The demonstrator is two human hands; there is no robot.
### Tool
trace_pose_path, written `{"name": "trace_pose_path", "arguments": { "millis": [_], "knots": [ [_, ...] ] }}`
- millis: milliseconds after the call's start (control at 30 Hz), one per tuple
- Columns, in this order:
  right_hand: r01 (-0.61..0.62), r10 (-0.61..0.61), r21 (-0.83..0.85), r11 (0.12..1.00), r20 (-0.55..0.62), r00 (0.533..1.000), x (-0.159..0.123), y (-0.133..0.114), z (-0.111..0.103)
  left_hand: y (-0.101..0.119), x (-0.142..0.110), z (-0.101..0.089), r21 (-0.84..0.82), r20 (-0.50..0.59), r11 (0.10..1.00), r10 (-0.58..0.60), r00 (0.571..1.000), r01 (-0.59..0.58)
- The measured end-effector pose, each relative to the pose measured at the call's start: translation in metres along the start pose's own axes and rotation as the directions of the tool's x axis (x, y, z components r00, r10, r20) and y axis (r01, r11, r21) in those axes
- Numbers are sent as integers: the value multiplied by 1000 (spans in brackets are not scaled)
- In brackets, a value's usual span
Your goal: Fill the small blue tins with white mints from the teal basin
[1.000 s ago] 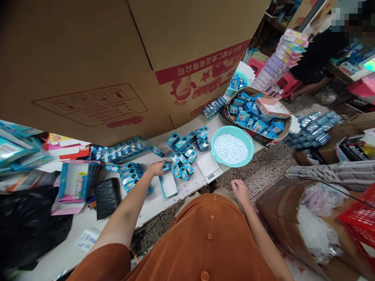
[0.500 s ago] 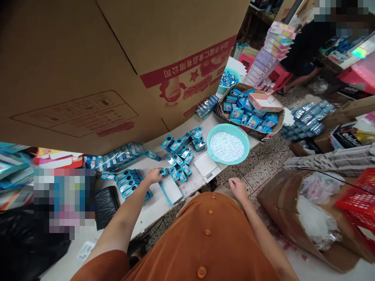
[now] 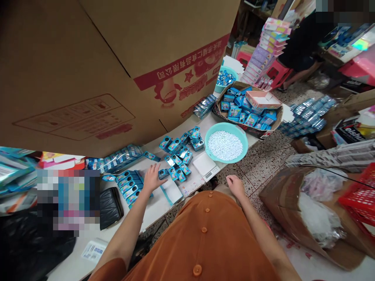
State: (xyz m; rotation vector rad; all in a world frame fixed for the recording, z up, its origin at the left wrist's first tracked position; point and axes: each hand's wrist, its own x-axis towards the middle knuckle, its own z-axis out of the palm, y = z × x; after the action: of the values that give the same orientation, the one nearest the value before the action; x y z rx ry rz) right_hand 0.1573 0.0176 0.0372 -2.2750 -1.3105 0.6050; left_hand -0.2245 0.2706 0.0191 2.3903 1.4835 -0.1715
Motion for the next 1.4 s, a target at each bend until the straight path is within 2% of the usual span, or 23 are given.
{"name": "trace_pose_path", "arguments": {
  "millis": [100,167,233,333,433,567,733,900,1033,1167,1267,1400],
  "knots": [
    [-9,9,-1,1000,-2,1000,-3,2,1,19,-21,-4,-109,-218,992,-86,972,63],
    [-17,17,5,1000,16,1000,-5,3,2,34,-26,-10,-179,-309,979,-148,940,95],
    [-22,22,9,1000,38,999,-5,3,2,50,-20,-20,-227,-359,971,-160,919,81],
    [-6,5,12,1000,53,999,-3,3,1,72,6,-40,-244,-402,970,-114,909,14],
    [19,-20,12,1000,35,999,-2,2,0,93,38,-55,-210,-425,977,-69,903,-24],
    [25,-25,26,999,-20,999,-10,4,-2,113,68,-60,-144,-390,989,-28,921,-31],
    [-14,22,72,997,-111,994,-33,22,-3,120,81,-54,-78,-374,997,-41,926,13],
    [-59,76,101,993,-170,983,-46,39,-7,122,90,-51,8,-279,998,-63,958,68],
    [-63,83,118,991,-169,982,-37,46,-16,135,77,-55,-29,-325,997,-79,942,74],
    [-30,43,105,994,-125,991,-4,54,-24,157,39,-53,-220,-385,974,-142,912,59],
    [36,-25,102,994,-109,994,31,55,-32,182,11,-35,-326,-362,945,-153,920,29],
    [139,-128,122,983,-91,988,77,55,-47,215,-4,5,-408,-228,910,-178,957,73]
  ]
}}
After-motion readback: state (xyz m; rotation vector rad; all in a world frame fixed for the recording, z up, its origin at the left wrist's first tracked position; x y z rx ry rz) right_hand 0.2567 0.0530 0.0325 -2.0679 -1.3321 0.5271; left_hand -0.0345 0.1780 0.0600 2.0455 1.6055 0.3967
